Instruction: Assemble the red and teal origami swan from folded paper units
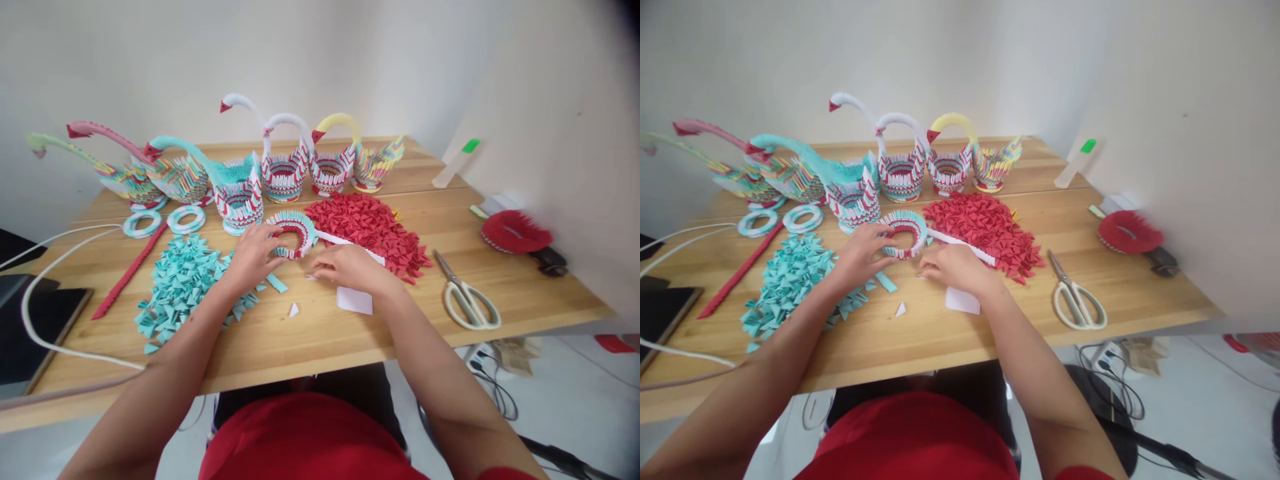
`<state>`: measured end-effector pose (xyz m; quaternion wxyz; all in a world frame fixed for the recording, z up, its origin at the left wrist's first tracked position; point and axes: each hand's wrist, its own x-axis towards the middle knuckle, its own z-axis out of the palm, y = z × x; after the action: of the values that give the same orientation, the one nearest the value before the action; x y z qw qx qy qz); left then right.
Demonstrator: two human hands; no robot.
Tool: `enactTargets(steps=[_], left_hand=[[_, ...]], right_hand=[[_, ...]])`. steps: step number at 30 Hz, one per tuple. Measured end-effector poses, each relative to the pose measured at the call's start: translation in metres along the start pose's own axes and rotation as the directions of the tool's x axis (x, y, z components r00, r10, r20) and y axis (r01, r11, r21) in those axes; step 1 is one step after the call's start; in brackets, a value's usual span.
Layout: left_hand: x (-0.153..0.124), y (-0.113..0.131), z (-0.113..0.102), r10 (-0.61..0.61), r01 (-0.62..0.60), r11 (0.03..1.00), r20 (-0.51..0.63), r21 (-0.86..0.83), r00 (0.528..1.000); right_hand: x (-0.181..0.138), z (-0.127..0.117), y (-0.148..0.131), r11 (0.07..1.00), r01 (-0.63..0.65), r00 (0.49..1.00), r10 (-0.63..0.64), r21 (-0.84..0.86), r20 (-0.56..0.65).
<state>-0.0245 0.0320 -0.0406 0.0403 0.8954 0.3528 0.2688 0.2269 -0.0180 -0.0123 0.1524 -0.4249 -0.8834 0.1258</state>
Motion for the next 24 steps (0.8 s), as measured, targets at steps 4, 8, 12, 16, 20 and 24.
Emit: enactTargets(steps=[4,8,12,16,20,24], left_hand=[[0.0,0.001,0.001,-0.02,0.02,1.0,0.012,-0.006,1.0],[-0.001,0.001,0.0,-0.026,0.026,1.0,0.012,-0.003,1.0],[-0.001,0.001,-0.001,-0.007,0.007,1.0,0.009,-0.006,1.0],[-0.001,0.003,-0.002,-0.001,0.001,1.0,-0.004,-0.006,1.0],[-0.001,0.005,-0.004,-0.019,0.019,1.0,-0.008,-0.009,1.0],[-0.001,0.007,-0.006,-0.013,0.013,1.0,-0.013,-0.007,1.0]], right_hand=[[0.003,0.004,-0.002,1.0,0.007,0.998,-0.006,-0.014,0.06],[0.0,-0.001,0.003,1.0,-0.007,1.0,0.007,-0.006,0.019],[-0.007,-0.01,0.011,0.995,-0.09,0.995,0.087,-0.054,-0.049],[-0.016,-0.017,0.012,0.983,-0.116,0.993,0.111,-0.142,-0.046],[-0.023,-0.022,0.007,0.983,-0.087,0.996,0.087,-0.162,-0.007],[-0.025,-0.017,0.004,0.986,0.001,0.998,0.009,-0.166,0.062]])
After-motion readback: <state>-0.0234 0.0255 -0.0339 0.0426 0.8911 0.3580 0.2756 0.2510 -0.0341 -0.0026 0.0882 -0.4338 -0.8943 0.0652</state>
